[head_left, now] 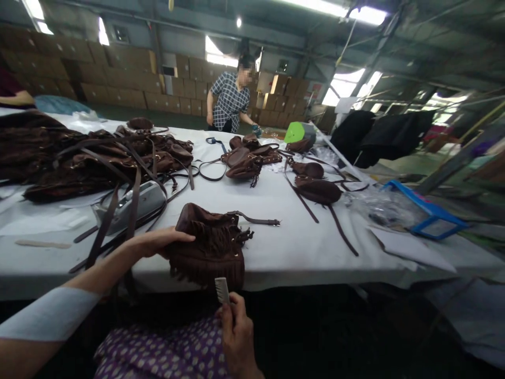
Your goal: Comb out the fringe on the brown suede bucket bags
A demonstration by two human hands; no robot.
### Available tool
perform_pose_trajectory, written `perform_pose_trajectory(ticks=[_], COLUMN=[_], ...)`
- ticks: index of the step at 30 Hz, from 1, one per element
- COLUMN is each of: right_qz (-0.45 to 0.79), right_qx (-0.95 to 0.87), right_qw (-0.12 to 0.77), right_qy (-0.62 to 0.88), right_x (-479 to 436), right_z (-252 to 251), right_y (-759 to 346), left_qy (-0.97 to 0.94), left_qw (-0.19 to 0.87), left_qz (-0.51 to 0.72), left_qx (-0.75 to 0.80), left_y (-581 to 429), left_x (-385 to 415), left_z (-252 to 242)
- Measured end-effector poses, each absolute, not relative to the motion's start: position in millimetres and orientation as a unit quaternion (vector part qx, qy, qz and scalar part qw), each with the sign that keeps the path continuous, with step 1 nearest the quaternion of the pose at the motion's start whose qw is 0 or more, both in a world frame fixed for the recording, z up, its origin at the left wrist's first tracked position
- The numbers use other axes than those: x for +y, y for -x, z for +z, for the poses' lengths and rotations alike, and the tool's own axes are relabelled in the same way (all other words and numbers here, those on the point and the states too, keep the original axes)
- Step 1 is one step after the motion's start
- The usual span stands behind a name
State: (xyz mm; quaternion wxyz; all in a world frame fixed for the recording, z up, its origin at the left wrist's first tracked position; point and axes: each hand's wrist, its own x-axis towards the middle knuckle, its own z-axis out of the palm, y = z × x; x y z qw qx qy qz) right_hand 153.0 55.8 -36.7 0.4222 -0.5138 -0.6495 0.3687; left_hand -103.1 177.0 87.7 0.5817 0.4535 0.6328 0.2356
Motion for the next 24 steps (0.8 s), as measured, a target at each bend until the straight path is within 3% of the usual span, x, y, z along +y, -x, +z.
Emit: perform_pose_trajectory(ticks=[3, 8, 14, 20, 24], right_qz=[0.328, 0.237, 0.145, -0.005, -0.015], right_qx=[-0.634, -0.606, -0.583, -0.654, -0.640], right_qw=[0.461, 0.495, 0.556, 0.441, 0.281], right_qy=[0.527, 0.576, 0.575, 0.614, 0.715], right_x=[77.2, 99.2, 60.9, 63.0, 70.9], right_z=[-35.5, -19.3, 1.1, -28.2, -48.3], right_y=[-144.7, -191.8, -210.0, -213.9, -262.5], left_qy=[-0.432, -0.401, -0.422, -0.345, -0.309], left_qw=[0.654, 0.595, 0.555, 0.562, 0.580], left_qz=[0.230, 0.343, 0.406, 0.444, 0.446], left_qx=[0.577, 0.606, 0.590, 0.607, 0.608], left_y=[65.1, -7.9, -80.5, -110.4, -112.5], left_x=[152.7, 148.6, 146.7, 123.8, 112.3], left_z=[86.4, 74.2, 58.8, 54.1, 60.0])
